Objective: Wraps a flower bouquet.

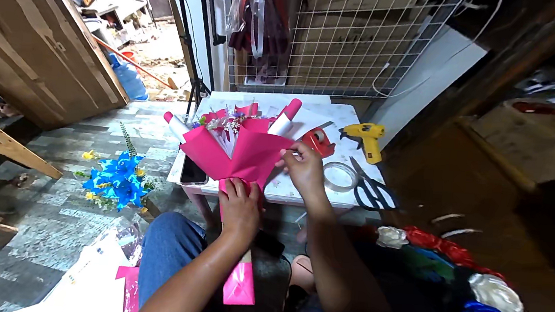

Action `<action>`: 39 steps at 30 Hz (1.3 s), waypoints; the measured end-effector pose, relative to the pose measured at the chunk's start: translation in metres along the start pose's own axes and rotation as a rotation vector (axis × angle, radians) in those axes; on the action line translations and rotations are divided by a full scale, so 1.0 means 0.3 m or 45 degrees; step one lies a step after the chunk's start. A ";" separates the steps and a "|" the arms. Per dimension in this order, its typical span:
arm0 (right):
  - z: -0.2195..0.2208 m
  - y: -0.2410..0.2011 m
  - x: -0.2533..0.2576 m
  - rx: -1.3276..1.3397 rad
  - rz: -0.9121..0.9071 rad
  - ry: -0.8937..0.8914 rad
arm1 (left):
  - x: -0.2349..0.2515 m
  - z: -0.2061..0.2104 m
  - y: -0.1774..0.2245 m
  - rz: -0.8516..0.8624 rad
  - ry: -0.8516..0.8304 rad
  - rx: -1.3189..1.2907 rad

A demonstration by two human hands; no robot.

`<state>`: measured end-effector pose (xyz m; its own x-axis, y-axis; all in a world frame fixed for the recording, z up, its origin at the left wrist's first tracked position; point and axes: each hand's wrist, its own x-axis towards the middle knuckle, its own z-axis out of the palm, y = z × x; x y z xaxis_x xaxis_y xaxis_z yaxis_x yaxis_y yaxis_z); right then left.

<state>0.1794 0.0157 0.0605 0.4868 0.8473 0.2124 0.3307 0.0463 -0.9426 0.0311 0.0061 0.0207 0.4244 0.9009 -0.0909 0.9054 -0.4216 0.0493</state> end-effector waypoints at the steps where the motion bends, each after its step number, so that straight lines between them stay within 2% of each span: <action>1: 0.000 -0.010 0.003 0.027 -0.016 0.011 | 0.003 -0.003 0.005 -0.008 -0.019 0.006; 4: -0.006 -0.066 0.012 0.071 -0.180 -0.006 | 0.011 -0.016 0.018 -0.040 -0.086 0.045; 8: 0.000 -0.154 0.045 0.011 -0.360 -0.230 | 0.016 -0.024 0.030 -0.073 -0.117 0.033; 11: 0.026 -0.196 0.089 -0.109 -0.420 -0.371 | 0.015 -0.023 0.032 -0.078 -0.112 0.024; 15: 0.055 -0.206 0.156 -0.025 -0.401 -0.537 | 0.013 -0.020 0.032 -0.072 -0.105 0.031; 17: 0.062 -0.202 0.154 -0.018 -0.428 -0.479 | 0.015 -0.016 0.032 -0.076 -0.092 0.039; 19: 0.038 -0.186 0.118 -0.023 -0.476 -0.273 | 0.015 -0.016 0.034 -0.074 -0.090 0.047; 21: 0.000 -0.132 0.068 0.047 -0.440 0.017 | 0.015 -0.022 0.037 -0.077 -0.114 0.044; 23: -0.011 -0.032 0.032 0.155 -0.290 0.191 | 0.015 -0.022 0.036 -0.081 -0.109 0.042; 26: 0.011 0.065 -0.001 0.394 0.050 0.075 | 0.011 -0.012 0.031 -0.064 -0.055 0.007; 28: 0.019 0.078 0.003 0.539 0.151 -0.045 | 0.012 -0.010 0.032 -0.064 -0.054 0.004; 30: 0.026 0.070 0.021 0.602 0.194 -0.108 | 0.012 -0.013 0.035 -0.070 -0.062 0.007; 35: 0.054 0.049 0.037 0.622 0.316 -0.081 | 0.011 -0.007 0.037 -0.081 -0.045 0.030; 39: 0.085 0.067 0.036 0.823 0.272 -0.042 | 0.007 -0.004 0.037 -0.078 -0.045 0.021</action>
<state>0.1707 0.0393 0.0373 0.4593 0.8883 0.0064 -0.3245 0.1745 -0.9296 0.0419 0.0036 0.0223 0.3679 0.9210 -0.1283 0.9296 -0.3677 0.0261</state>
